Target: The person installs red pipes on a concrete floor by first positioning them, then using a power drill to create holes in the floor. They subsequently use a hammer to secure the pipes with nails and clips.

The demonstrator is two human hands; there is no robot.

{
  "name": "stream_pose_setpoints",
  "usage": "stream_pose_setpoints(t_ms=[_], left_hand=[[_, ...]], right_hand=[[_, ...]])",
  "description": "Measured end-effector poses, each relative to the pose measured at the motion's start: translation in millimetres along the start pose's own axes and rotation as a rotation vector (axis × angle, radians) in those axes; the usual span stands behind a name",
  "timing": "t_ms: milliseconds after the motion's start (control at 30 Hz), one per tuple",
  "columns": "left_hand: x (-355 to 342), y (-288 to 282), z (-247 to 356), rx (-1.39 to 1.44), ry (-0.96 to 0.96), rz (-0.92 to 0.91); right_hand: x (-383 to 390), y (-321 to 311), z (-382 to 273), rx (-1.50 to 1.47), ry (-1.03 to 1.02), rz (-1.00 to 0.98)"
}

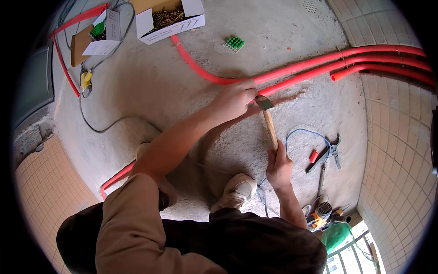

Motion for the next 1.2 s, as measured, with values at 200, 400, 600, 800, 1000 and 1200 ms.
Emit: stream_pose_setpoints(t_ms=[200, 400, 600, 800, 1000, 1200], left_hand=[[36.0, -15.6, 3.3, -0.271, -0.068, 0.093], [48.7, -8.1, 5.7, -0.313, 0.030, 0.212], [53.9, -7.1, 7.6, -0.325, 0.091, 0.212], [55.5, 1.5, 9.2, -0.339, 0.076, 0.181], [54.8, 1.9, 10.5, -0.356, 0.111, 0.229], [51.0, 1.4, 14.7, -0.447, 0.156, 0.214]], right_hand=[[19.6, -7.3, -12.2, -0.048, -0.092, 0.037], [-11.8, 0.2, -24.6, -0.040, -0.049, 0.021], [-0.6, -12.8, -40.3, -0.064, -0.168, 0.046], [-25.9, -2.5, -21.9, -0.063, 0.086, -0.031], [13.0, -31.3, -48.2, -0.118, -0.298, 0.094], [-12.9, 12.5, -12.1, -0.033, 0.072, -0.109]])
Point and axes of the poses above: each hand's wrist, its own x-axis away from the middle knuckle, its own y-axis out of the palm, z = x × y, the point moved 8 cm from there along -x, towards the middle knuckle, and after that the axes turned 15 degrees about -x, right-handed, at the moved point
